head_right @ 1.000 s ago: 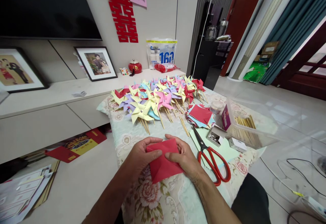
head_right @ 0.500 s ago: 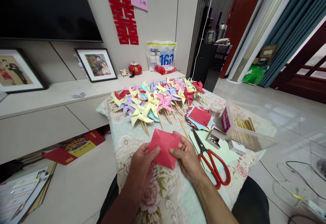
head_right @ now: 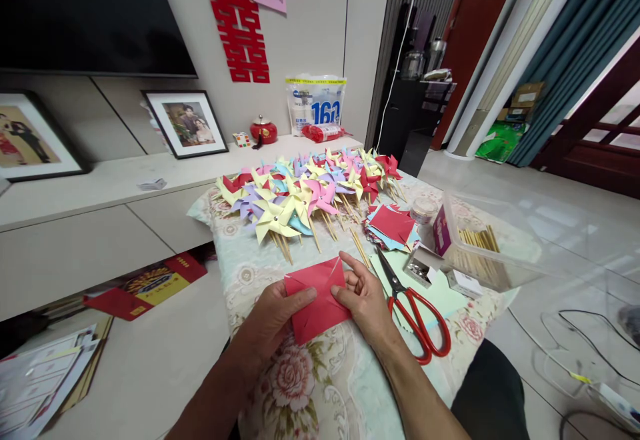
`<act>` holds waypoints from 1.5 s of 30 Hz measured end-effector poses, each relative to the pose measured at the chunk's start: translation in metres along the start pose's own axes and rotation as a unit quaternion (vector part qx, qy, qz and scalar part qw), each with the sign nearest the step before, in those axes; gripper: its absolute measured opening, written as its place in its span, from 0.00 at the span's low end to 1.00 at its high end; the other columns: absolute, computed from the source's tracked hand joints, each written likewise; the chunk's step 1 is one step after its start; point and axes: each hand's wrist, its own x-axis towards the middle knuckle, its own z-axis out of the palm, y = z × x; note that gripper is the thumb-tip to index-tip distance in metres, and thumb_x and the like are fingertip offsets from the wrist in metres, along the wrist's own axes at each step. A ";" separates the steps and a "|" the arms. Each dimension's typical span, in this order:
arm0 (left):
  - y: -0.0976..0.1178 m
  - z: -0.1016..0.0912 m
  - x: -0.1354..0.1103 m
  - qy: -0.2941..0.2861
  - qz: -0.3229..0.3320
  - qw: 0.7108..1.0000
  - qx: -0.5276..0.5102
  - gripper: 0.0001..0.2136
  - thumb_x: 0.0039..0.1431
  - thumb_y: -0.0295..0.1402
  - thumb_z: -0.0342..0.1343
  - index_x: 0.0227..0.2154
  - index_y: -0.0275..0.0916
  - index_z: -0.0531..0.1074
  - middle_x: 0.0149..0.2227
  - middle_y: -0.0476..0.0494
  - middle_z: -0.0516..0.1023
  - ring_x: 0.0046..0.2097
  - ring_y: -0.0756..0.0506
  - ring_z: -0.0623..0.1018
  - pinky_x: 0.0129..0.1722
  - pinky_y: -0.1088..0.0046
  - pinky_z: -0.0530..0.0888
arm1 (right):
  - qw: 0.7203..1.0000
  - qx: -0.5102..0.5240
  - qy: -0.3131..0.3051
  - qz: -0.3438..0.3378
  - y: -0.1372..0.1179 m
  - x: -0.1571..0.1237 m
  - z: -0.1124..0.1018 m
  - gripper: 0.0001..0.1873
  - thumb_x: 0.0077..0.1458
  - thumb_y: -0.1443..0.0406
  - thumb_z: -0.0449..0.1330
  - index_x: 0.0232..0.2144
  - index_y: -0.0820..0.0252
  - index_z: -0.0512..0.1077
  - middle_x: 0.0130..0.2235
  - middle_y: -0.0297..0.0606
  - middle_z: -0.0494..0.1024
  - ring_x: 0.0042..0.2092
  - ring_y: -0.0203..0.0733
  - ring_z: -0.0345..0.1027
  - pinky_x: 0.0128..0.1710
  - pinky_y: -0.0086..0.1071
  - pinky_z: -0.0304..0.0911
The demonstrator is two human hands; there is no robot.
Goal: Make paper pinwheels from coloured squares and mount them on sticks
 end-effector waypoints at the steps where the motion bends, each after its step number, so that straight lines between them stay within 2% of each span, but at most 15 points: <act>1: 0.000 0.000 0.001 0.001 0.004 1.000 0.015 0.16 0.45 0.34 0.70 0.38 0.34 0.82 0.31 0.40 0.85 0.32 0.40 0.81 0.38 0.62 0.77 | 1.000 -0.008 -0.003 -0.001 0.000 0.000 0.000 0.39 0.43 0.64 0.74 0.58 0.54 0.66 0.38 0.36 0.83 0.36 0.44 0.78 0.39 0.38 0.69; 4: 0.000 0.000 0.005 0.013 0.022 0.998 0.050 0.13 0.48 0.33 0.68 0.37 0.33 0.82 0.30 0.41 0.84 0.30 0.42 0.80 0.38 0.63 0.77 | 0.998 -0.051 0.010 -0.035 0.001 0.001 -0.001 0.35 0.44 0.62 0.74 0.55 0.54 0.70 0.38 0.37 0.82 0.38 0.45 0.76 0.42 0.39 0.69; 6: -0.002 0.002 0.010 0.036 0.037 0.998 0.046 0.12 0.48 0.33 0.67 0.36 0.33 0.81 0.29 0.41 0.84 0.30 0.42 0.80 0.36 0.64 0.77 | 0.990 -0.099 0.048 -0.088 0.001 0.001 -0.003 0.30 0.47 0.60 0.72 0.53 0.55 0.73 0.41 0.38 0.80 0.41 0.44 0.74 0.44 0.39 0.67; 8: -0.005 0.006 0.015 0.081 0.046 0.996 0.018 0.12 0.46 0.33 0.68 0.34 0.33 0.81 0.29 0.41 0.84 0.29 0.43 0.80 0.35 0.65 0.76 | 0.970 -0.155 0.102 -0.157 0.001 -0.001 -0.006 0.25 0.51 0.59 0.70 0.52 0.54 0.74 0.43 0.39 0.78 0.42 0.44 0.72 0.46 0.39 0.66; 10: -0.007 0.011 0.021 0.132 0.055 0.990 -0.017 0.12 0.43 0.32 0.69 0.32 0.34 0.81 0.28 0.42 0.83 0.29 0.43 0.80 0.34 0.66 0.77 | 0.934 -0.225 0.144 -0.238 0.000 -0.003 -0.008 0.18 0.56 0.60 0.66 0.50 0.52 0.75 0.43 0.39 0.76 0.43 0.45 0.70 0.46 0.40 0.65; 12: -0.009 0.017 0.028 0.174 0.066 0.982 -0.041 0.12 0.39 0.31 0.69 0.31 0.34 0.80 0.27 0.43 0.83 0.28 0.43 0.80 0.33 0.66 0.77 | 0.882 -0.307 0.151 -0.324 -0.003 -0.006 -0.008 0.11 0.58 0.63 0.64 0.45 0.53 0.76 0.42 0.39 0.76 0.43 0.46 0.70 0.44 0.40 0.65; 15: -0.013 0.023 0.036 0.204 0.076 0.975 -0.052 0.10 0.38 0.31 0.68 0.28 0.34 0.79 0.24 0.45 0.81 0.26 0.44 0.78 0.29 0.68 0.75 | 0.808 -0.414 0.100 -0.408 -0.006 -0.009 -0.004 0.05 0.59 0.68 0.62 0.38 0.54 0.76 0.37 0.39 0.77 0.40 0.46 0.70 0.40 0.39 0.65; 18: -0.016 0.026 0.042 0.211 0.089 0.972 -0.051 0.08 0.38 0.31 0.67 0.25 0.35 0.77 0.22 0.49 0.79 0.24 0.48 0.75 0.27 0.72 0.73 | 0.771 -0.468 0.041 -0.430 -0.006 -0.008 0.000 0.07 0.59 0.71 0.61 0.37 0.54 0.76 0.33 0.38 0.78 0.38 0.45 0.70 0.40 0.40 0.65; 23: -0.017 0.027 0.047 0.218 0.109 0.968 -0.053 0.08 0.37 0.30 0.67 0.23 0.36 0.76 0.21 0.52 0.78 0.24 0.50 0.73 0.28 0.74 0.71 | 0.752 -0.508 0.016 -0.419 0.001 -0.002 0.000 0.10 0.59 0.73 0.59 0.38 0.54 0.75 0.34 0.39 0.78 0.40 0.47 0.70 0.41 0.42 0.67; 32: -0.017 0.022 0.047 0.218 0.114 0.967 -0.063 0.08 0.38 0.31 0.67 0.26 0.37 0.77 0.25 0.50 0.81 0.28 0.47 0.77 0.33 0.71 0.74 | 0.748 -0.509 0.023 -0.425 0.006 0.000 -0.003 0.19 0.55 0.78 0.52 0.41 0.55 0.75 0.35 0.39 0.76 0.43 0.47 0.69 0.41 0.41 0.68; 37: -0.018 0.020 0.049 0.219 0.121 0.966 -0.069 0.09 0.38 0.31 0.67 0.26 0.38 0.77 0.26 0.50 0.81 0.28 0.47 0.77 0.33 0.71 0.74 | 0.739 -0.517 0.004 -0.432 0.004 -0.002 -0.001 0.22 0.53 0.80 0.50 0.43 0.56 0.74 0.38 0.41 0.74 0.45 0.48 0.67 0.43 0.42 0.67; 45: -0.020 0.017 0.050 0.215 0.131 0.965 -0.070 0.09 0.38 0.33 0.68 0.26 0.39 0.76 0.25 0.50 0.80 0.28 0.47 0.76 0.33 0.71 0.74 | 0.707 -0.575 -0.006 -0.411 0.004 -0.007 0.001 0.13 0.58 0.76 0.52 0.39 0.57 0.72 0.37 0.41 0.72 0.41 0.47 0.64 0.41 0.42 0.61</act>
